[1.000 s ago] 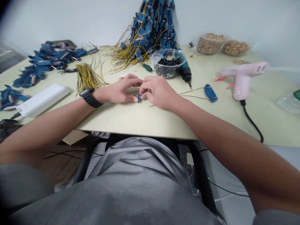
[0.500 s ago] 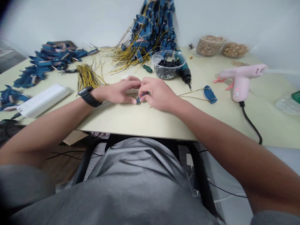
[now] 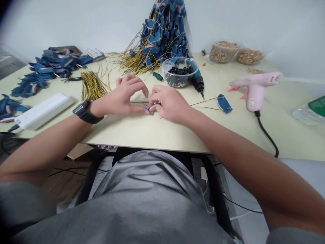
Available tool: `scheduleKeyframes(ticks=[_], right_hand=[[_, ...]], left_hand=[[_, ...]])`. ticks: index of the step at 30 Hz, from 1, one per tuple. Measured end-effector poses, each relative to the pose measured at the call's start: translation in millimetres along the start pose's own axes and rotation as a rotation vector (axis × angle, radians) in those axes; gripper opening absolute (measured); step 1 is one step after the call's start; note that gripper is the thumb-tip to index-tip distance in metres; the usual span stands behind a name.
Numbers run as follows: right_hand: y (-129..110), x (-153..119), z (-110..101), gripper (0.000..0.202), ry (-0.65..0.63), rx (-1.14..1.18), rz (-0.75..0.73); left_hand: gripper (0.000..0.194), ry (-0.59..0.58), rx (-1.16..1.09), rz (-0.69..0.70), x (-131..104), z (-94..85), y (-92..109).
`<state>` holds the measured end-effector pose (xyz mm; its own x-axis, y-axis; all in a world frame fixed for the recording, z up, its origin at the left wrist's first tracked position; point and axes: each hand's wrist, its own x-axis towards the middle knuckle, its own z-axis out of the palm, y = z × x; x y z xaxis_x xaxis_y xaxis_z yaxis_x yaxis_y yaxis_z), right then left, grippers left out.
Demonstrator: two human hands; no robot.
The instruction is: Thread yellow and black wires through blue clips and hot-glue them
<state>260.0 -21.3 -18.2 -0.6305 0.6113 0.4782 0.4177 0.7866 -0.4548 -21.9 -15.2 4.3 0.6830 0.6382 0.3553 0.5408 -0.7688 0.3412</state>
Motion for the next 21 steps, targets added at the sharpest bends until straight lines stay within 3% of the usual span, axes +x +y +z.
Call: scheduleKeyframes(ticks=[7, 14, 21], right_hand=[[-5, 1, -1, 0.015, -0.009, -0.026, 0.034], [-5, 2, -1, 0.014, -0.014, -0.028, 0.038], [-4, 2, -1, 0.016, -0.020, -0.031, 0.024]], left_hand=[[0.035, -0.028, 0.129, 0.016, -5, 1.7, 20], [0.023, -0.017, 0.129, 0.033, -7, 5.2, 18], [0.022, -0.035, 0.096, -0.001, -5, 3.4, 18]])
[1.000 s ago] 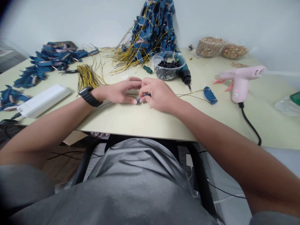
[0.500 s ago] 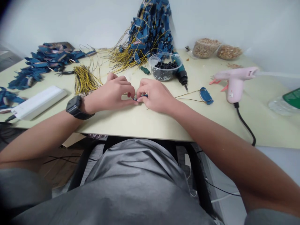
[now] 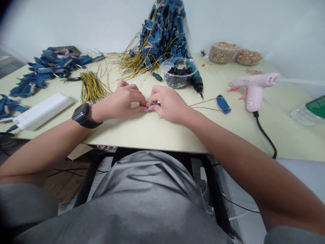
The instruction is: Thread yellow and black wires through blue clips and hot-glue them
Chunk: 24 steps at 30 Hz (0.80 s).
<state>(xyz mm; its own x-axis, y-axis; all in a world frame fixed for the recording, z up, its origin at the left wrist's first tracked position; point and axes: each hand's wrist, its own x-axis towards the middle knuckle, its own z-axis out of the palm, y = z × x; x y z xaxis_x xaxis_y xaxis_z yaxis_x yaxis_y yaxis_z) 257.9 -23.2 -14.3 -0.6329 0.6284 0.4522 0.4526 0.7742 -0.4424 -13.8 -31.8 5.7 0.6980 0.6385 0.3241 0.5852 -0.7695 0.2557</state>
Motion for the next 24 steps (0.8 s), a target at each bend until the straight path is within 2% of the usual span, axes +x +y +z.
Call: scheduleKeyframes(ticks=[10, 16, 20, 24], right_hand=[[-2, 0, -1, 0.017, -0.008, -0.002, 0.010], [-5, 1, -11, 0.019, 0.021, 0.003, 0.104], [5, 1, -27, 0.020, 0.135, -0.045, 0.221], [20, -1, -36, 0.018, 0.073, -0.070, 0.276]], left_hand=[[0.025, -0.017, -0.019, -0.008, 1, -3.8, -2], [0.025, -0.031, -0.034, 0.002, 1, -7.1, -5], [0.025, -0.040, -0.046, 0.004, 1, -8.8, -5], [0.027, -0.053, -0.050, 0.003, 2, -10.1, -4]])
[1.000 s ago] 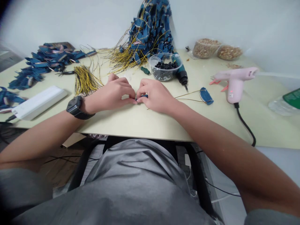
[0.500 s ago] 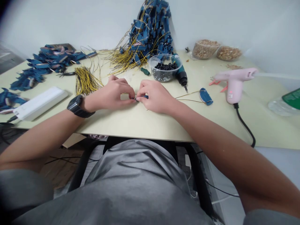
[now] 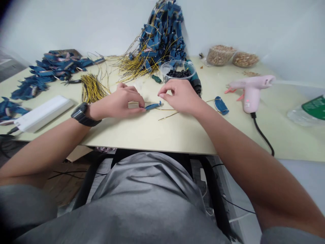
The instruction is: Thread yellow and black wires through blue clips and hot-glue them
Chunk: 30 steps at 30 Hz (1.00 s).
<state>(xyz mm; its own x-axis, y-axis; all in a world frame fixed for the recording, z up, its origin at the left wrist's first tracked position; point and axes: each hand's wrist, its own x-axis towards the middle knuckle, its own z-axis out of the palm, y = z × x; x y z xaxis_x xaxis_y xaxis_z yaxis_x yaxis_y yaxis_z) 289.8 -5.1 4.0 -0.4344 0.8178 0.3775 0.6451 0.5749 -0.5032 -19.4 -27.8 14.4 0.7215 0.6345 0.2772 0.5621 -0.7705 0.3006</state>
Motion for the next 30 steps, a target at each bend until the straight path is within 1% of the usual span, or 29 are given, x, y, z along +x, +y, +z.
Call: scheduleKeyframes(ticks=[3, 7, 10, 16, 21, 26, 30], right_hand=[[5, 0, 1, 0.020, -0.089, 0.013, 0.014], [3, 0, 1, 0.016, -0.128, 0.001, 0.035], [1, -1, -5, 0.014, -0.160, -0.023, 0.051], [2, -1, -16, 0.017, -0.247, -0.063, 0.090], [2, -1, -19, 0.013, -0.284, -0.042, 0.075], [-4, -2, -23, 0.018, -0.345, 0.020, 0.072], [-6, -2, -24, 0.022, -0.322, 0.014, 0.086]], left_hand=[[0.028, -0.007, -0.003, -0.002, 0, -0.5, 0], [0.029, -0.013, -0.003, -0.007, 1, -1.1, 0], [0.030, -0.023, -0.005, -0.002, 1, -1.7, 0], [0.030, -0.034, 0.005, -0.005, 3, -2.8, 0], [0.030, -0.043, 0.003, 0.003, 4, -2.1, -4], [0.030, -0.048, -0.027, 0.023, 3, -1.1, -11], [0.032, -0.053, -0.061, 0.030, 3, -1.1, -13]])
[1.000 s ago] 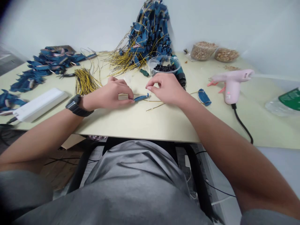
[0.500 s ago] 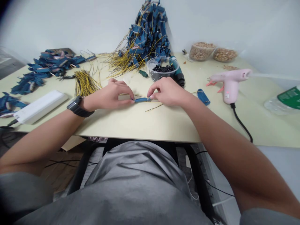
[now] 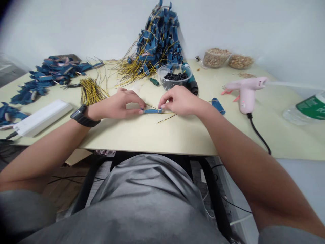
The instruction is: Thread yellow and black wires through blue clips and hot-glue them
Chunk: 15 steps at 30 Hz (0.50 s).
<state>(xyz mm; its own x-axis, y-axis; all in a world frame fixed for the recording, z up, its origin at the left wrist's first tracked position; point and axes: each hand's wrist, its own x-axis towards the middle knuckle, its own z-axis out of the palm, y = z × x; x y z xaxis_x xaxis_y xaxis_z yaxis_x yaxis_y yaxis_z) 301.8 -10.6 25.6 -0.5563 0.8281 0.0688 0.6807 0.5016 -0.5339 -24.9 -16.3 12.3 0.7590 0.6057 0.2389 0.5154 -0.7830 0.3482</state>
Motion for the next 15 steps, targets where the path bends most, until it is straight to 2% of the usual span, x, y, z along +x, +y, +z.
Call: scheduleKeyframes(ticks=[15], right_hand=[[-5.6, -1.5, 0.3, 0.012, -0.017, 0.038, 0.007]], left_hand=[[0.027, 0.004, -0.014, 0.014, -0.9, -4.2, 0.7]])
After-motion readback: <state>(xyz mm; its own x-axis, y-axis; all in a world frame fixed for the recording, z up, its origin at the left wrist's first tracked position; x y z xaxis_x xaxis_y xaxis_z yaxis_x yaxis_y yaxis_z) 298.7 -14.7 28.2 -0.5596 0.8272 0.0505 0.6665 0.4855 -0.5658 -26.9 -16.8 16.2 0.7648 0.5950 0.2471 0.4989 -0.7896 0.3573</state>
